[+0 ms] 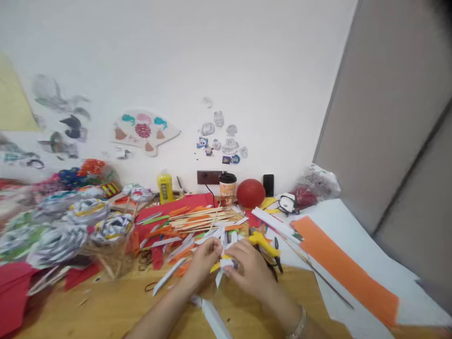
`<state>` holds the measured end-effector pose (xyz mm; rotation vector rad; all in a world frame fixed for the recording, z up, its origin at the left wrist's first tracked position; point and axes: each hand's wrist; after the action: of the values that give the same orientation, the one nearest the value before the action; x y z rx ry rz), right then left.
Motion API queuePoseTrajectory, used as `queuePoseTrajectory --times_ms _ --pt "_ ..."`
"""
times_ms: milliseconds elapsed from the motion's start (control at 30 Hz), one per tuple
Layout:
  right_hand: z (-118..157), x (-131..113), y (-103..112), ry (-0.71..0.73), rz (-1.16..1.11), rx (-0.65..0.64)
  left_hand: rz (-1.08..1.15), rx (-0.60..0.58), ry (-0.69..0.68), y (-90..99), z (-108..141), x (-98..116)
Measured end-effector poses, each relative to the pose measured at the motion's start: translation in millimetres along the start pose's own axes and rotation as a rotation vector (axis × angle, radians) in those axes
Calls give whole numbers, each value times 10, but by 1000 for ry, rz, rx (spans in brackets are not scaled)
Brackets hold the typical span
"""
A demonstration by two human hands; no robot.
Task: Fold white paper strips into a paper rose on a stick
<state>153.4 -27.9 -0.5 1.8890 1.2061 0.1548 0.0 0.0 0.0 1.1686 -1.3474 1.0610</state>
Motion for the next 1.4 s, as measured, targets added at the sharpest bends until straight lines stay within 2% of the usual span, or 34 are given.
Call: queuePoseTrajectory --times_ms 267,367,433,500,633,767,1000,1133,1267,1333,1400 --pt "17 4 -22 -2 -13 85 61 21 -2 8 -43 -110" --pt "13 50 22 -37 -57 202 97 12 -16 26 -51 -98" --pt "19 106 38 -63 -25 290 147 23 -19 34 -56 -93" --pt "30 158 26 -46 48 321 186 49 -22 29 -58 -100" --pt "37 173 -82 41 187 279 151 148 -93 -28 -39 -147" --pt "25 101 -182 41 258 282 68 215 -196 -83 4 -184" --pt "32 108 -132 27 216 230 14 272 -237 -35 12 -155" --pt "41 115 -129 23 229 236 37 237 -206 -49 54 -141" --pt "43 82 -91 92 208 203 -60 177 -232 -63 86 -184" --pt "47 75 -46 112 131 188 -99 185 -251 -38 76 -212" --pt "46 89 -10 39 25 257 -102 229 -272 5 55 -236"
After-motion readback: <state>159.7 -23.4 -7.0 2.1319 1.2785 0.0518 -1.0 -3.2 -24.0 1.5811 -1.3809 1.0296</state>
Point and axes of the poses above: each hand's wrist, its own z-axis away from the middle knuckle, its own y-axis out of the back of the hand, x = y × z, and after that the axes turned 7 degrees about y, right-handed
